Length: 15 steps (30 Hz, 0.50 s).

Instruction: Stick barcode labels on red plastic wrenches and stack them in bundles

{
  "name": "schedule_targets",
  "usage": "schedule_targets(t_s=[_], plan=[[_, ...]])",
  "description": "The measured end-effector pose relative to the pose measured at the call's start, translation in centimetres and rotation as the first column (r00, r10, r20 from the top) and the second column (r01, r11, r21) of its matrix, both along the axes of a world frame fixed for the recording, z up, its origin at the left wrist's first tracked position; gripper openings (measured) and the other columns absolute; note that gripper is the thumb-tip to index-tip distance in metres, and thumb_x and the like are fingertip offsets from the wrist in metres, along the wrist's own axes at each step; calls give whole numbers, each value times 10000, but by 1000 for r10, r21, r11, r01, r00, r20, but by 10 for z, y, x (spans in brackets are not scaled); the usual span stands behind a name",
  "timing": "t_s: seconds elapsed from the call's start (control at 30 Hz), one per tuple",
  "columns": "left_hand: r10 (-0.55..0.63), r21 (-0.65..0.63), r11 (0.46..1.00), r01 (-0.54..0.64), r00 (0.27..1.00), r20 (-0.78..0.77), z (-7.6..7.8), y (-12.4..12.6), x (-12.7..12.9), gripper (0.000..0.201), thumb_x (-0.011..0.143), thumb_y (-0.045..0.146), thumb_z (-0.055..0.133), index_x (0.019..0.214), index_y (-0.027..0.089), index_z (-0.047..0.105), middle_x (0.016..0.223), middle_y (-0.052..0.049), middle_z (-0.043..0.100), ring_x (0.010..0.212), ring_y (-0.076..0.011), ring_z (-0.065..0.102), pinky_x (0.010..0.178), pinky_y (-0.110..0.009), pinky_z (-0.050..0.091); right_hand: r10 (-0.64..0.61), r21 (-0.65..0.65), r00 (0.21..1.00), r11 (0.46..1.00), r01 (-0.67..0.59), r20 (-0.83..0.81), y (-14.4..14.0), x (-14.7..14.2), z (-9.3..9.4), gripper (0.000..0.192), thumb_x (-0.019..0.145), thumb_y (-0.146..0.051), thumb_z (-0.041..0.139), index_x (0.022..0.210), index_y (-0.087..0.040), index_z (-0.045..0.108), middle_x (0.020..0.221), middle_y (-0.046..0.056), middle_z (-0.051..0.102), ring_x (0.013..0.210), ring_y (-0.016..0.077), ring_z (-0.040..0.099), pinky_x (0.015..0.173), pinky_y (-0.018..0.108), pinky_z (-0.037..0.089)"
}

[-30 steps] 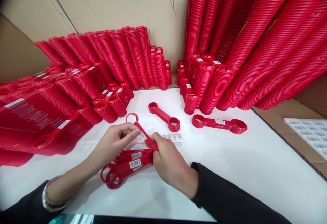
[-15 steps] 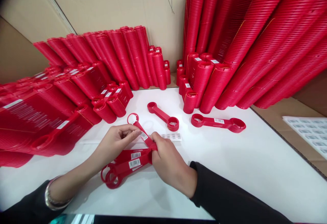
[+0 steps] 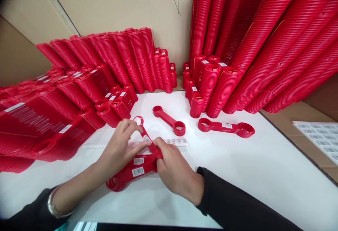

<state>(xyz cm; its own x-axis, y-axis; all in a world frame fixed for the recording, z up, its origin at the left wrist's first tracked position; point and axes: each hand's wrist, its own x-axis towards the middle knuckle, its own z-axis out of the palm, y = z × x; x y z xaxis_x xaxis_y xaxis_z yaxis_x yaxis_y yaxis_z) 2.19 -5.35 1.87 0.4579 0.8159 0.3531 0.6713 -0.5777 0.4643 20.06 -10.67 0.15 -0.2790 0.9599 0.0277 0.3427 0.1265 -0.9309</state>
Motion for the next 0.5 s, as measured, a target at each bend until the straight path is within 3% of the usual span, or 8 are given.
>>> schedule_targets(t_s=[0.07, 0.13, 0.2, 0.3, 0.5], plan=[[34, 63, 997, -35, 999, 25, 0, 3, -3, 460, 801, 507, 635, 1123, 211, 491, 1230, -115, 435, 1129, -273, 423, 915, -421, 415, 34, 34, 999, 999, -34, -2, 0, 2, 2, 288, 695, 42, 336, 800, -217, 409, 727, -33, 545, 664, 139, 513, 584, 248, 367], [23, -2, 1000, -23, 995, 93, 0, 6, -5, 491, 820, 470, 631, 1197, 238, 416, 1293, -112, 399, 1180, -268, 405, 939, -428, 410, 63, 67, 998, 996, -64, 5, 0, 3, 4, 306, 705, 41, 337, 845, -211, 439, 764, -22, 570, 690, 147, 538, 604, 255, 383], [23, -96, 995, 1, 968, 251, 2, 9, -7, 392, 864, 396, 597, 1162, 255, 385, 1193, -73, 464, 1100, -218, 482, 886, -375, 444, 87, 106, 996, 990, -89, 23, 0, 5, 7, 323, 698, 46, 340, 863, -206, 456, 797, -12, 586, 723, 153, 558, 628, 261, 397], [45, -126, 992, 14, 889, 456, 7, 13, -11, 328, 860, 303, 610, 1086, 249, 379, 994, -11, 493, 925, -154, 546, 783, -295, 459, 117, 153, 992, 981, -122, 41, -1, 6, 9, 334, 684, 54, 346, 859, -205, 465, 845, -3, 605, 762, 158, 574, 656, 263, 412], [-98, -152, 977, 153, 943, 319, 16, 21, -22, 93, 900, 253, 530, 976, 203, 549, 885, -1, 500, 820, -125, 518, 773, -271, 424, 43, 266, 999, 963, -48, 27, 3, 15, 9, 421, 694, 51, 348, 969, -217, 521, 873, -10, 618, 789, 154, 587, 702, 266, 439]])
